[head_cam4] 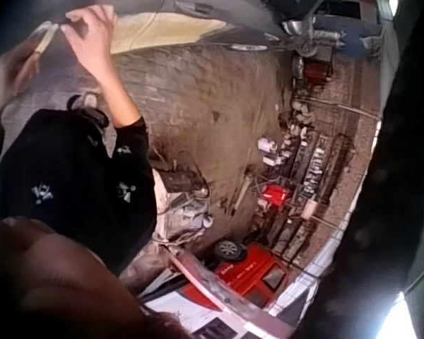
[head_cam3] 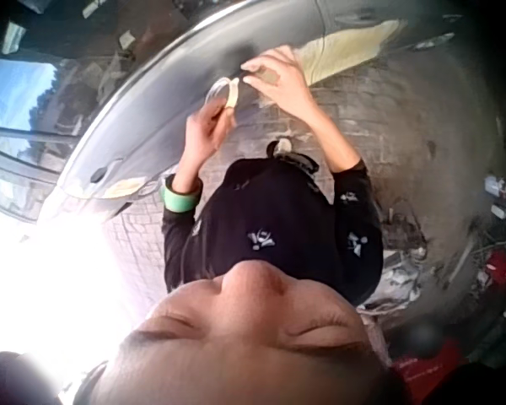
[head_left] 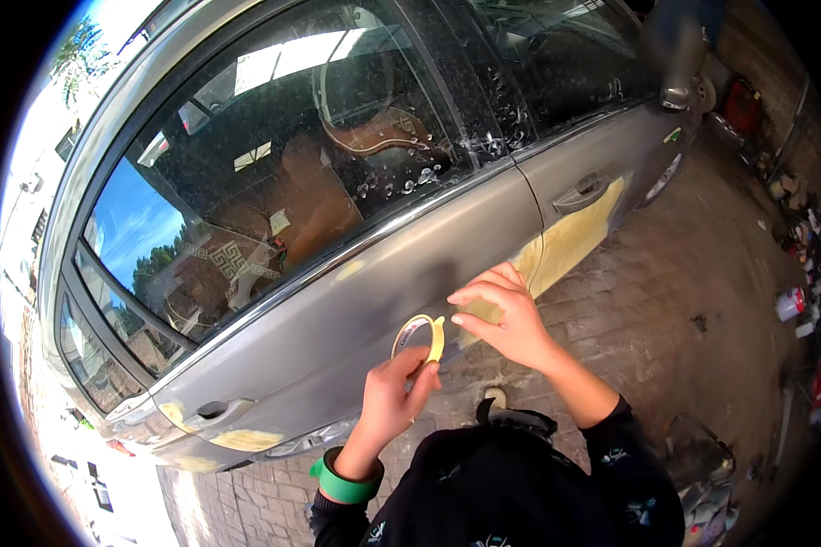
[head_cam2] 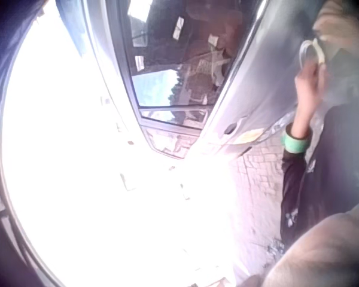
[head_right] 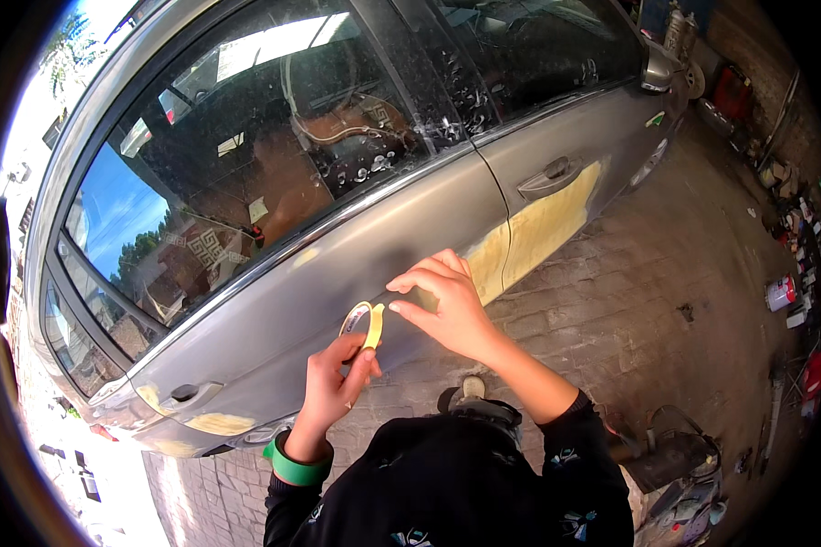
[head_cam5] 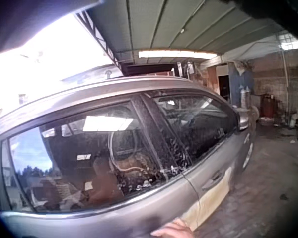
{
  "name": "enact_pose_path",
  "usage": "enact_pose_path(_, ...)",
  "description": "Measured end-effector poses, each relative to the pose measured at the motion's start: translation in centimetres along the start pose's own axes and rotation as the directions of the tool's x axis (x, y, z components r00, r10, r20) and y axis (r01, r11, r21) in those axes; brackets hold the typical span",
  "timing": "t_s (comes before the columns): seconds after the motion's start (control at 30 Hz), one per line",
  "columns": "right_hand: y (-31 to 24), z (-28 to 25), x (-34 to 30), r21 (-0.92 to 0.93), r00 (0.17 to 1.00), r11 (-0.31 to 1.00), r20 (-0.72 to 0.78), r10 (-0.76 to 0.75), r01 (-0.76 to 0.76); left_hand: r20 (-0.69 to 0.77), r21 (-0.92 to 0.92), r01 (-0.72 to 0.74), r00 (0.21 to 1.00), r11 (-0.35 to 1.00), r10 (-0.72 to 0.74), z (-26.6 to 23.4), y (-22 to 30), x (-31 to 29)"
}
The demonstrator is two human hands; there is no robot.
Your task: The person applies masking tape to the window trim and side panels of a silver car. They carefully smooth the tape along the edges of the door and window frame, then move to the rear quarter panel to apply a strip of tape along the body line.
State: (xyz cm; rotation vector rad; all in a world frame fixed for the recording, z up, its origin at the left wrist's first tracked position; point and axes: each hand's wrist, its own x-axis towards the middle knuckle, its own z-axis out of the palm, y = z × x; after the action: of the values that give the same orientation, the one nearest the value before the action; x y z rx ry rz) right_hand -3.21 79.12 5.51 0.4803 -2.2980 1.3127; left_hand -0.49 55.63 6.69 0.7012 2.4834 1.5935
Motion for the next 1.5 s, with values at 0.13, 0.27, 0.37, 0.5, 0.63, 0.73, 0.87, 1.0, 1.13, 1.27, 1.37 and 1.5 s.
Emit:
enact_pose_path(0.13,3.2,-2.8,1.2,0.067,0.994,0.997,0.103,0.023,-0.03,0.044,-0.021,-0.019,0.999,1.0,0.02,3.2,0.9,3.9)
enact_pose_path(0.27,5.4,-5.7,0.9,0.076,0.996,0.995,0.069,0.053,-0.058,0.129,-0.009,-0.056,0.99,0.998,0.057,5.3,1.8,7.1)
enact_pose_path(0.37,6.5,-7.2,0.3,0.044,0.995,0.995,-0.04,0.089,-0.087,0.18,-0.014,-0.088,0.98,0.996,0.089,6.4,2.1,9.1)
enact_pose_path(0.5,7.4,-8.8,-0.3,0.028,0.977,0.991,-0.166,0.13,-0.128,0.267,0.09,-0.172,0.953,0.981,0.142,6.3,2.1,11.1)
enact_pose_path(0.63,8.3,-10.7,-0.7,-0.022,0.945,0.987,-0.291,0.149,-0.162,0.358,0.223,-0.336,0.901,0.915,0.244,4.8,1.8,13.1)
enact_pose_path(0.73,9.7,-12.5,-0.8,-0.049,0.897,0.973,-0.399,0.19,-0.227,0.388,0.279,-0.37,0.888,0.886,0.249,3.5,1.6,14.1)
enact_pose_path(0.87,12.3,-14.6,-1.3,-0.12,0.848,0.949,-0.493,0.197,-0.29,0.434,0.304,-0.417,0.861,0.857,0.265,1.7,0.6,14.9)
enact_pose_path(1.0,15.0,-16.7,-1.0,-0.073,0.737,0.907,-0.612,0.287,-0.414,0.432,0.343,-0.395,0.872,0.853,0.23,-0.5,-0.9,14.8)
enact_pose_path(1.13,18.1,-17.2,1.6,-0.078,0.804,0.914,-0.51,0.306,-0.398,0.384,0.481,-0.431,0.886,0.763,0.259,-1.5,-1.5,14.2)
enact_pose_path(1.27,21.8,-15.3,6.0,0.038,0.884,0.953,-0.362,0.295,-0.302,0.308,0.679,-0.439,0.898,0.589,0.314,-1.8,-0.8,13.9)
enact_pose_path(1.37,24.2,-13.6,9.5,0.09,0.933,0.971,-0.268,0.24,-0.223,0.226,0.794,-0.35,0.929,0.498,0.292,-1.2,-0.4,13.6)
enact_pose_path(1.5,25.8,-11.7,13.0,0.073,0.973,0.99,-0.189,0.132,-0.12,0.126,0.908,-0.22,0.955,0.356,0.268,-0.3,0.2,13.3)
